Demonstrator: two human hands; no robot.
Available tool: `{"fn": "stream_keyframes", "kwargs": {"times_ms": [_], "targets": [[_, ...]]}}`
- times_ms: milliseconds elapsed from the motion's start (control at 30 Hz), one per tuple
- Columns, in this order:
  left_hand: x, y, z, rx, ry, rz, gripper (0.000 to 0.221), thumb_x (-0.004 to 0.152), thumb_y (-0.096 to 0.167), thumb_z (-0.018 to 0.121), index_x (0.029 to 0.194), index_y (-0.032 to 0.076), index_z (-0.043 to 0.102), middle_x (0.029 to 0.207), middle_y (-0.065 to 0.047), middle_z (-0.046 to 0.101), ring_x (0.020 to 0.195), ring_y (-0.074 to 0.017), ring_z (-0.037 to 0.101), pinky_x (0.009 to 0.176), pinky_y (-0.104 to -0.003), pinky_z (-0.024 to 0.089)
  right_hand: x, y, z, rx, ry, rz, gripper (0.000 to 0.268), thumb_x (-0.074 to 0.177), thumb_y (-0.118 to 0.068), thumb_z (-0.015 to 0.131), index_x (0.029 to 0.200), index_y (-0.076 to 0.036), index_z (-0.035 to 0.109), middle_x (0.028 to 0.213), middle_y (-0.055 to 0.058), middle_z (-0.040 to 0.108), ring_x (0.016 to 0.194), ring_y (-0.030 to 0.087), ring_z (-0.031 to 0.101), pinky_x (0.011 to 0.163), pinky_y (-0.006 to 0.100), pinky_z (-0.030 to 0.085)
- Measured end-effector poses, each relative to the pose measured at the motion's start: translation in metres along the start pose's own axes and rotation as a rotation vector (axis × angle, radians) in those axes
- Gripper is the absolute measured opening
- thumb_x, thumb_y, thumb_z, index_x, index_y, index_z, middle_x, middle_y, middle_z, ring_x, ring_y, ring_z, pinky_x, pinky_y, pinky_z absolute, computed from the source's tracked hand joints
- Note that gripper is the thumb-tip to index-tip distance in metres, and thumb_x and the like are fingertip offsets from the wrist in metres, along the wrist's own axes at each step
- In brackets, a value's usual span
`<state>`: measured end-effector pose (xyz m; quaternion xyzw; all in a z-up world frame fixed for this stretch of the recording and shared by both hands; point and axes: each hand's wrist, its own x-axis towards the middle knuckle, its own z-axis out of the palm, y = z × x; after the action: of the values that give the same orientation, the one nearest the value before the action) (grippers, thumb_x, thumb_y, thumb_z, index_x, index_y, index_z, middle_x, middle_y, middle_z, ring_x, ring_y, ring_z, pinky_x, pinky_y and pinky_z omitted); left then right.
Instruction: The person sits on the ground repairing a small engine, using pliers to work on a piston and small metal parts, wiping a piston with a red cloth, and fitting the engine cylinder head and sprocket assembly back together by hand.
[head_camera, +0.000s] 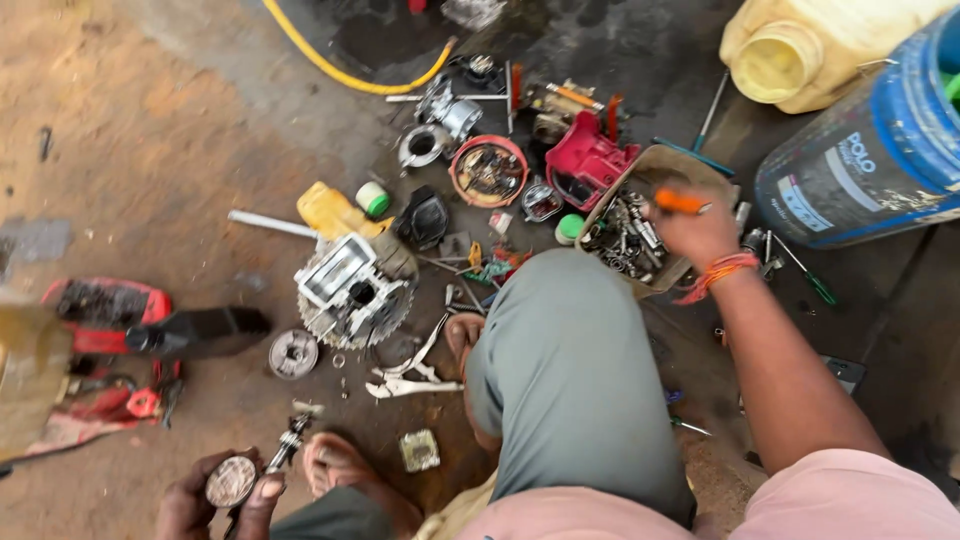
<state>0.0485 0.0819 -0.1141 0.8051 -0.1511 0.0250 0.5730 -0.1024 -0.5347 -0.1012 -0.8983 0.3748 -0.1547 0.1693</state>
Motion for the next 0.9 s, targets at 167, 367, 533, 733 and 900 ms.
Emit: {"fn": "stream_keyframes", "kwargs": {"times_ms": [167, 367, 533, 733, 900], "targets": [[0.015, -0.063, -0.016, 0.064, -0.021, -0.046, 0.047, 0.087, 0.016, 0.080, 0.123, -0.004, 0.060, 0.104, -0.022, 0.073, 0.096, -0.0226, 0.072, 0.096, -0.037, 0.056, -0.021, 0.150, 0.097, -0.286, -0.333, 0.269, 0.048, 0.084, -0.028, 0.071, 0.132, -0.030, 0.069, 0.122, 0.011, 0.072, 0.114, 0.035, 0.067, 0.096, 0.048, 0.054], [0.026, 0.051, 0.020, -0.134, 0.122, -0.020, 0.056, 0.090, 0.021, 0.075, 0.135, -0.002, 0.052, 0.127, -0.021, 0.068, 0.114, -0.0260, 0.070, 0.100, -0.040, 0.055, -0.012, 0.113, 0.113, -0.365, -0.296, 0.114, 0.077, 0.065, -0.017, 0.077, 0.139, -0.018, 0.059, 0.140, 0.014, 0.058, 0.128, 0.040, 0.052, 0.098, 0.063, 0.040], [0.036, 0.098, 0.050, -0.268, 0.212, -0.041, 0.053, 0.097, 0.017, 0.073, 0.140, -0.006, 0.053, 0.128, -0.025, 0.069, 0.125, -0.0310, 0.068, 0.116, -0.045, 0.049, 0.001, 0.002, 0.135, -0.071, -0.059, -0.197, 0.055, 0.086, -0.023, 0.067, 0.141, -0.016, 0.064, 0.134, 0.011, 0.064, 0.128, 0.035, 0.059, 0.111, 0.052, 0.045], [0.022, 0.062, 0.061, -0.493, 0.096, -0.079, 0.048, 0.101, 0.015, 0.070, 0.142, -0.005, 0.053, 0.107, -0.018, 0.072, 0.105, -0.0242, 0.070, 0.110, -0.045, 0.055, 0.027, -0.071, 0.221, -0.175, -0.581, -0.652, 0.025, 0.081, -0.016, 0.067, 0.101, -0.020, 0.079, 0.137, 0.004, 0.063, 0.133, 0.029, 0.053, 0.108, 0.046, 0.046], [0.012, 0.076, 0.075, -0.257, -0.049, -0.361, 0.065, 0.086, -0.005, 0.075, 0.146, -0.003, 0.049, 0.147, -0.015, 0.054, 0.130, -0.0232, 0.054, 0.106, -0.036, 0.042, 0.037, -0.018, 0.335, -0.600, -0.926, -0.947, 0.031, 0.076, -0.019, 0.072, 0.106, -0.019, 0.079, 0.144, 0.016, 0.056, 0.137, 0.032, 0.053, 0.115, 0.041, 0.045]]}}
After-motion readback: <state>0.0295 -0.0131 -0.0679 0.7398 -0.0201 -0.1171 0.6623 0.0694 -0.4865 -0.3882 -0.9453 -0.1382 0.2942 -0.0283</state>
